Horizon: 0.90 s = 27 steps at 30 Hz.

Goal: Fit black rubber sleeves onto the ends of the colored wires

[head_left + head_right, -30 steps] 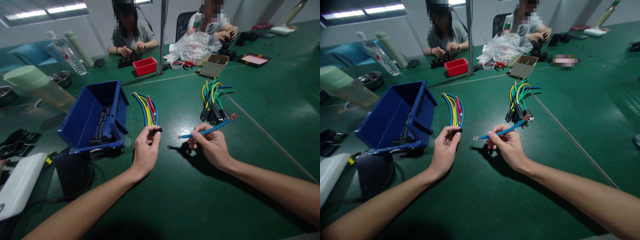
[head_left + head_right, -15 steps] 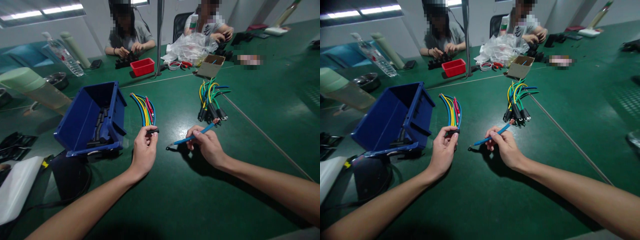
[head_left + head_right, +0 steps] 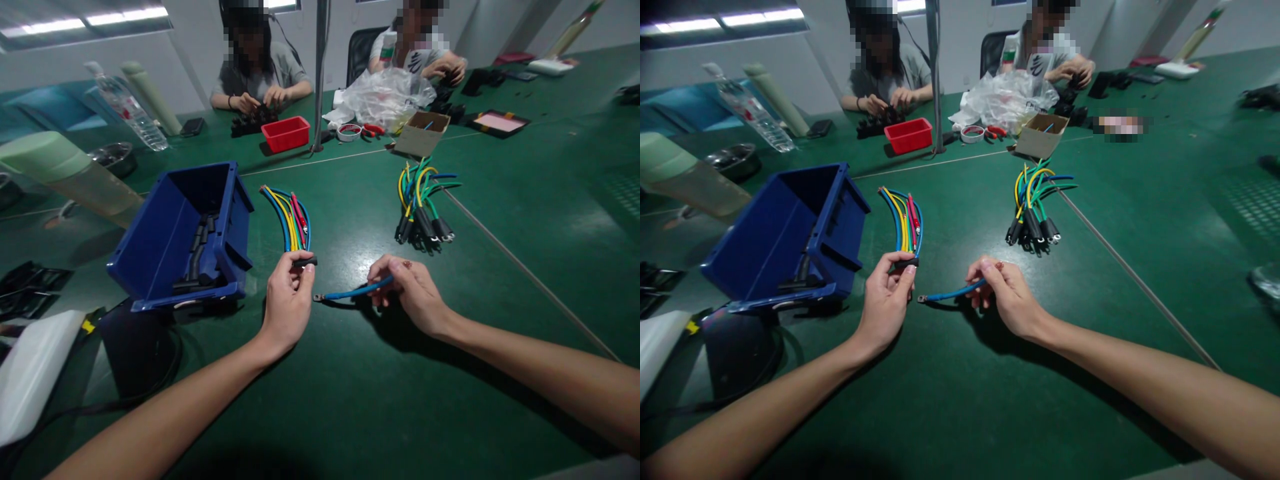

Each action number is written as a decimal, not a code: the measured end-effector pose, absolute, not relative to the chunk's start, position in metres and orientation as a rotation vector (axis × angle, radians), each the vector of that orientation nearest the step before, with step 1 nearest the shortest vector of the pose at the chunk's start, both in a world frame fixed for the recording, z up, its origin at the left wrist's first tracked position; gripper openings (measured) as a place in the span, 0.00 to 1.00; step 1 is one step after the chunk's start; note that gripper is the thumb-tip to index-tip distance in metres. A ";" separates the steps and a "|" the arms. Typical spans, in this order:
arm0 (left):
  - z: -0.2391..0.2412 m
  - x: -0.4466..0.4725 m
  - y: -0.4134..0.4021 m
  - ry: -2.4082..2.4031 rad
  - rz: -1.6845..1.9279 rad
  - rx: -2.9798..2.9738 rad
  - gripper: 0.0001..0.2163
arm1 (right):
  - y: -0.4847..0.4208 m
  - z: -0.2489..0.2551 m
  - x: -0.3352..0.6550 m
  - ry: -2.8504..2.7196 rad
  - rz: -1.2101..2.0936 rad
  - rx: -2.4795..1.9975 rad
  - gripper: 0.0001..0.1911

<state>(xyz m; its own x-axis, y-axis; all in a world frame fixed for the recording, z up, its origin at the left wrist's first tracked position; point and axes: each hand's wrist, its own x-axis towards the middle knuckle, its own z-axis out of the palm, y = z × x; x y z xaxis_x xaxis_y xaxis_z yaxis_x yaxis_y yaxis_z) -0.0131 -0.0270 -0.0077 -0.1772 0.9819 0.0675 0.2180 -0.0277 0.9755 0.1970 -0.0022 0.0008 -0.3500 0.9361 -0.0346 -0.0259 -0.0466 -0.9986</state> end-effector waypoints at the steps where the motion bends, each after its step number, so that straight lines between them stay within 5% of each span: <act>1: -0.008 -0.013 -0.027 1.488 1.274 1.314 0.09 | -0.002 0.000 0.197 -1.412 1.516 -1.029 0.24; 11: -0.009 -0.013 -0.026 1.485 1.301 1.312 0.10 | 0.000 -0.003 0.197 -1.282 1.494 -1.099 0.17; 27: -0.007 -0.014 -0.027 1.484 1.273 1.322 0.10 | -0.011 -0.005 0.215 -1.207 1.421 -1.191 0.26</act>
